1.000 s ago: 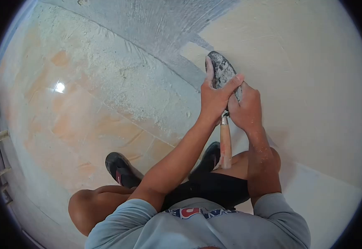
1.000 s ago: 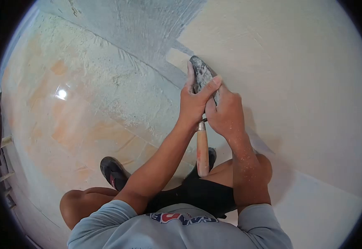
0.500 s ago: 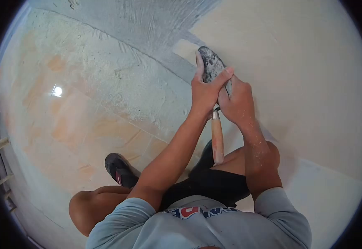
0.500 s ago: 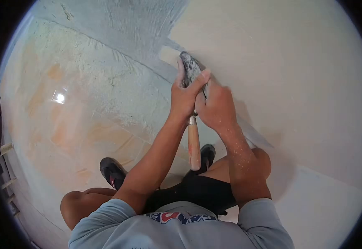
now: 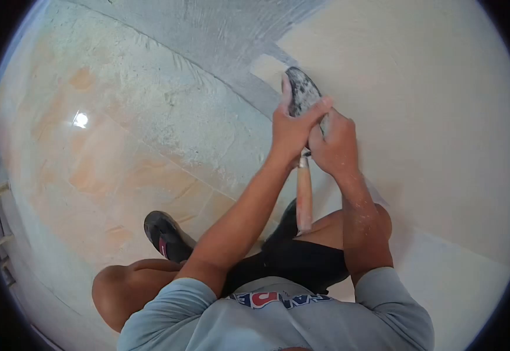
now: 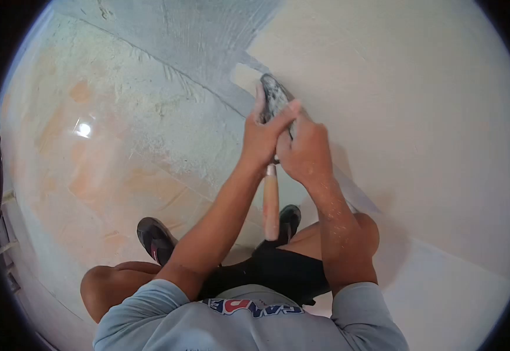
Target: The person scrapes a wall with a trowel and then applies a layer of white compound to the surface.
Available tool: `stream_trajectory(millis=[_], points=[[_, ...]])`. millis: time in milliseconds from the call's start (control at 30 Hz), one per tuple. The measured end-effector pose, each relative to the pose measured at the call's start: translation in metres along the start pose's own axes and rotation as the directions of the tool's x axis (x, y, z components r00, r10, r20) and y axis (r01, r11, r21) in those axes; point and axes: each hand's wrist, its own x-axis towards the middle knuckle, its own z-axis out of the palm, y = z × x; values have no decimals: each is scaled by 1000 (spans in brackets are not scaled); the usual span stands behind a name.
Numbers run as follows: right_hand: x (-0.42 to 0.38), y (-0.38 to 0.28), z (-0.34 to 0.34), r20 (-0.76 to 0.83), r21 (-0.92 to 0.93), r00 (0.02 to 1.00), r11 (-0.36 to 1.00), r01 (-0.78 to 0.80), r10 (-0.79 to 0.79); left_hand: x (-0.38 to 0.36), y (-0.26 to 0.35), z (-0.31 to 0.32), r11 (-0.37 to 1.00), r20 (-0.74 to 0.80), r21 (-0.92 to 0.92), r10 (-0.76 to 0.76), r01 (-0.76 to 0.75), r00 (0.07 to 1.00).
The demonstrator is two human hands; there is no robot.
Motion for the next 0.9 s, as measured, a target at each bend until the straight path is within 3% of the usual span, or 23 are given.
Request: stream_trajectory(millis=[67,233,267,300,433,500,533,667,733,800,867,900], points=[[-3,5,0,17,-29,1000,999,-23,23,-1,3,2,999,21,-45,-5,6,1000],[-3,1,-3,-11,69,1000,998,3,-2,5,-10,0,988,-39,115,111,-106,993],[-1,6,3,8,-33,1000,999,-6,6,5,-5,-1,979,-42,168,121,-113,992],[-2,8,4,7,-39,1000,999,-14,14,4,-1,-3,999,18,-50,7,-6,1000],[-3,6,-2,-12,-28,999,998,50,-51,-6,2,9,998,-36,64,19,-17,999],[-4,0,-7,40,99,995,991,-93,89,-4,-10,9,998,-27,9,69,-69,997],[-4,6,-3,4,54,1000,999,6,-6,1,-15,2,995,-32,73,63,-61,997],[-3,10,5,-21,-27,1000,1000,14,-15,-2,2,1,999,7,-1,-39,39,999],[-6,9,-1,-12,7,1000,1000,-7,7,1,-12,1,993,-37,109,55,-51,998],[-1,5,3,-2,1,1000,1000,0,0,-1,-7,3,998,-28,47,43,-41,999],[-3,8,3,7,-22,1000,1000,-17,18,1,-3,-1,974,-50,215,83,-71,995],[0,8,9,-10,-17,1000,1000,10,-11,2,-1,-2,1000,-10,3,11,-11,1000]])
